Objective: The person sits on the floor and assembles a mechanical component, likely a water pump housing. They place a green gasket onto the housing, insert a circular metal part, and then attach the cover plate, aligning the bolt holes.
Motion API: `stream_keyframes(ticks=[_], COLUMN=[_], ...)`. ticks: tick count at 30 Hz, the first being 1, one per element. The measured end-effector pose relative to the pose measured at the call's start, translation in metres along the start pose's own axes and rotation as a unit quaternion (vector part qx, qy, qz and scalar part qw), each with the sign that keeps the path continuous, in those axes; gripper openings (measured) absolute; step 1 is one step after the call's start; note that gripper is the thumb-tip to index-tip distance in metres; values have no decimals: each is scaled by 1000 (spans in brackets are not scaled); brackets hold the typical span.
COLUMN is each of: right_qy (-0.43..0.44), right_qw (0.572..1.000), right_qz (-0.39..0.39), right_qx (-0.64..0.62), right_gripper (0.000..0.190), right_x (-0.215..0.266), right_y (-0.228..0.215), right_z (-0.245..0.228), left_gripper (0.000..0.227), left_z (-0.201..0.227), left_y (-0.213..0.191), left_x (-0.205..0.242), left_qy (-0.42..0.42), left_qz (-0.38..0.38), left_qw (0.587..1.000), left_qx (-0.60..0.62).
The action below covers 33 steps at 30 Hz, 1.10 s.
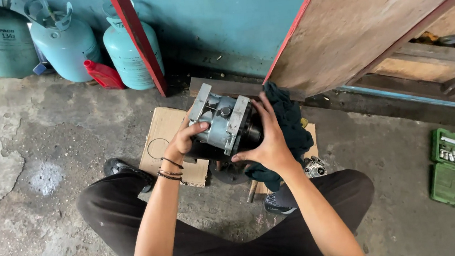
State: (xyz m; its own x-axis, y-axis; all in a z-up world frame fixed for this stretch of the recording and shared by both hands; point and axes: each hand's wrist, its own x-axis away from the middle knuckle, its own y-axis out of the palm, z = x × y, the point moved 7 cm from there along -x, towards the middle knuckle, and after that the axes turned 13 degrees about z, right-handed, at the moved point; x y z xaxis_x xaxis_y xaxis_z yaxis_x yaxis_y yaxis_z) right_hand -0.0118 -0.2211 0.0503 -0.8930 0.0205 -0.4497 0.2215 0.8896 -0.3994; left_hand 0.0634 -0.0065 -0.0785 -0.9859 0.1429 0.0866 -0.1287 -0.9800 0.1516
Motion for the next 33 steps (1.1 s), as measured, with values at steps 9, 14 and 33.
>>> stream_keyframes(ticks=[9,14,33], right_qy=[72,50,-95], right_qw=[997,998,981], right_qz=[16,18,-50], right_qx=[20,20,163], right_gripper=[147,144,128], right_x=[-2,1,-27], right_y=[5,6,-15], right_z=[7,10,-60], left_gripper=[88,93,100], left_z=[-16,0,82], left_y=[-2,4,55], left_x=[-14,-3,36], left_qy=[19,24,87], left_qz=[-2,1,-21], left_qw=[999,999,948], left_qx=[32,42,306])
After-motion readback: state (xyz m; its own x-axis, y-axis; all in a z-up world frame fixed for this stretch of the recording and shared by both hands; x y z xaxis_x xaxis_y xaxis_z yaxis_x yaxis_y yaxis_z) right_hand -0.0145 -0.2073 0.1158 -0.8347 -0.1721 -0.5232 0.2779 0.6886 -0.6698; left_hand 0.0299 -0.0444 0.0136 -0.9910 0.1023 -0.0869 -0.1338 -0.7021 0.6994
